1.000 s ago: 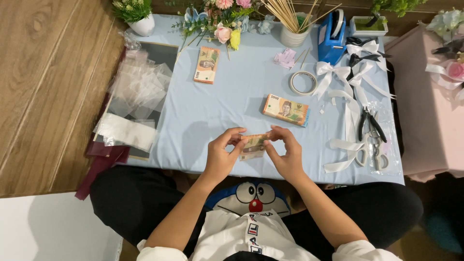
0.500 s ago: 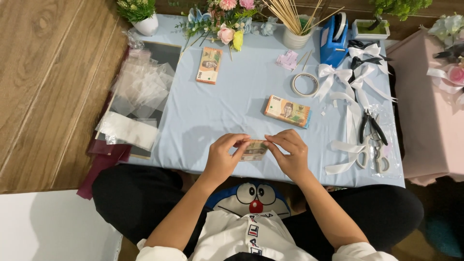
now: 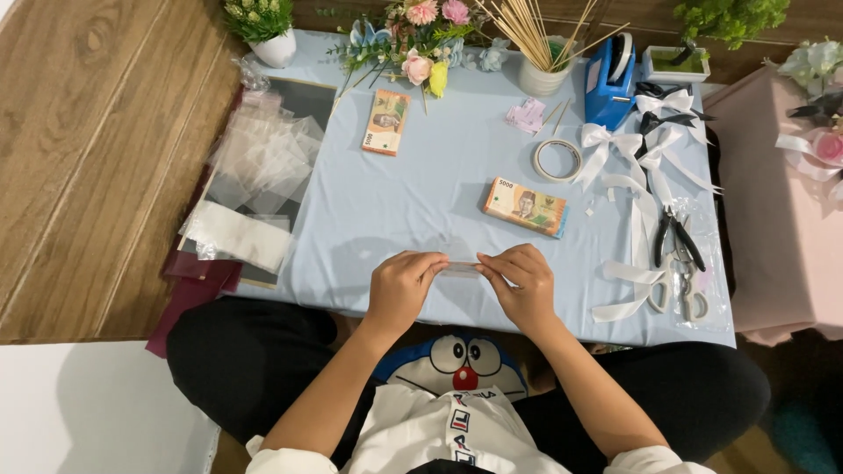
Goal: The person sits cross-legged at a table and repeatedly places stacks of banknotes into small clear plastic bags. They fold the top of each bag to seal it and set the wrapped money aside on the table. The person handles the banknotes and bags by hand without using any tools.
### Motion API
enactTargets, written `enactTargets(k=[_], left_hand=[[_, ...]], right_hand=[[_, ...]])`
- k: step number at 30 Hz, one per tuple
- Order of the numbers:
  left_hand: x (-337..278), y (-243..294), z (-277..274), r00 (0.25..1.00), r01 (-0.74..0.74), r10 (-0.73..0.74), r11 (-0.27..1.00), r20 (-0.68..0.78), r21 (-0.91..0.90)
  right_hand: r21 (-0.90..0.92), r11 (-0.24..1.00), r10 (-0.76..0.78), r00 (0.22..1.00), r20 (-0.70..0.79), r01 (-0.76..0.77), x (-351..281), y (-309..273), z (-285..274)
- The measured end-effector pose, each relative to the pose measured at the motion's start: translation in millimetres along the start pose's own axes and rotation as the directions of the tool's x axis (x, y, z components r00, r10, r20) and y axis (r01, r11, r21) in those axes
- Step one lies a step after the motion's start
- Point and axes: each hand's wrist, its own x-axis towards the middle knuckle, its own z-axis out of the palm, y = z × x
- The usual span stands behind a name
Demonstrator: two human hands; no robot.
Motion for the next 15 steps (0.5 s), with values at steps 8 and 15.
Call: enactTargets(k=[8, 15], left_hand=[[-5, -14, 5, 1.0, -0.019, 0.02, 0.994, -0.009, 0.107], [-6, -32, 16, 0.994, -0.108, 0.107, 0.969, 0.018, 0.22]], right_hand=[[-0.184, 0.979, -0.074, 0.995, 0.061, 0.084, -9, 6, 5], [-0.196, 0.98, -0.03, 0.995, 0.092, 0.047, -27, 35, 15]])
